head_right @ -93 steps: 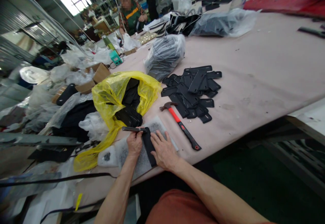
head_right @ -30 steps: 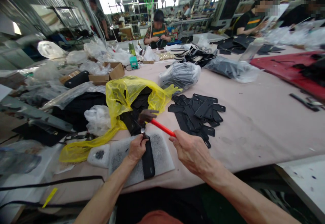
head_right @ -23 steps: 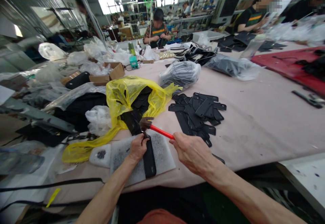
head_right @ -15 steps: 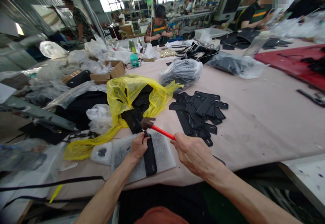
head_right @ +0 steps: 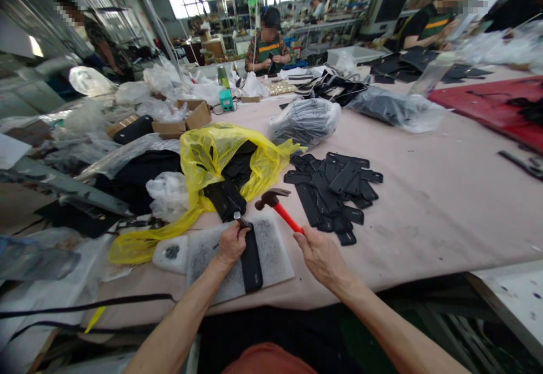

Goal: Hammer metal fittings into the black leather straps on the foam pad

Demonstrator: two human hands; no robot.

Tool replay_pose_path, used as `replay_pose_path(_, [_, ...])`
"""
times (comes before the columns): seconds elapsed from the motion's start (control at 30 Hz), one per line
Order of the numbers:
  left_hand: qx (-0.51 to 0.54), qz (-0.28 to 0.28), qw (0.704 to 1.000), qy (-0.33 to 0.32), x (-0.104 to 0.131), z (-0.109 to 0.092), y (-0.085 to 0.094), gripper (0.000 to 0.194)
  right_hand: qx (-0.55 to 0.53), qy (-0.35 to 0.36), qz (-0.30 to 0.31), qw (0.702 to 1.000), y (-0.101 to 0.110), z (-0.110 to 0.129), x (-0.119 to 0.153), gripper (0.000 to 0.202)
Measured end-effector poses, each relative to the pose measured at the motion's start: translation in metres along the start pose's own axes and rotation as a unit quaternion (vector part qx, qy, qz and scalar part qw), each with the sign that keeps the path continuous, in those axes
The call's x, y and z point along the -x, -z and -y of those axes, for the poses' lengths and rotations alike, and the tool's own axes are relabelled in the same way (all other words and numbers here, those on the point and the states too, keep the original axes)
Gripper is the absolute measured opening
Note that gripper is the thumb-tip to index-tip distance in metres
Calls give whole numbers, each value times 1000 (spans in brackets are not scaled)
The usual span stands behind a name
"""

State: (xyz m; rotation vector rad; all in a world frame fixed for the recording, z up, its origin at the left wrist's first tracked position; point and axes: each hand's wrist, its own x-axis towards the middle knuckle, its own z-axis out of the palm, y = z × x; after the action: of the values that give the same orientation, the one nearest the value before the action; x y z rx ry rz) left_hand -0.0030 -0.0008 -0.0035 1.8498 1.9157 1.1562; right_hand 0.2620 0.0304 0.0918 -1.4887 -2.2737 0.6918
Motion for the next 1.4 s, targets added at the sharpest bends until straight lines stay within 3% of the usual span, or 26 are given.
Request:
replay_pose_path(0.1, [31,0,999,30,-1,1,1,15,68,-49,25,996,-28,-29,1,31])
replay_pose_path(0.17, [47,-3,998,49,-2,2,2,14,138,-29,3,990,-38,-32,-1,23])
replay_pose_path(0.27, [71,-5,996,63,-4,2,4,15,162,54,-39,984,-44,-8,-9,30])
replay_pose_path(0.37, [83,-5,994,69,-4,-1,6,15,106,120,-3,987,-54,33,-19,40])
replay_pose_path(0.47, [94,-12,991,91,-2,-4,8,16,85,128,44,987,-74,61,-24,37])
replay_pose_path(0.57, [108,-36,984,138,1,-4,10,17,90,101,48,990,-91,68,-23,33])
replay_pose_path(0.73, [145,-91,961,217,8,3,13,21,89,94,55,990,-93,63,-25,33])
replay_pose_path(0.93, [65,-70,973,208,11,-2,18,19,94,70,72,991,-93,68,-44,24])
replay_pose_path(1.4, [26,-69,974,215,9,-3,14,17,91,91,95,987,-118,67,-72,10])
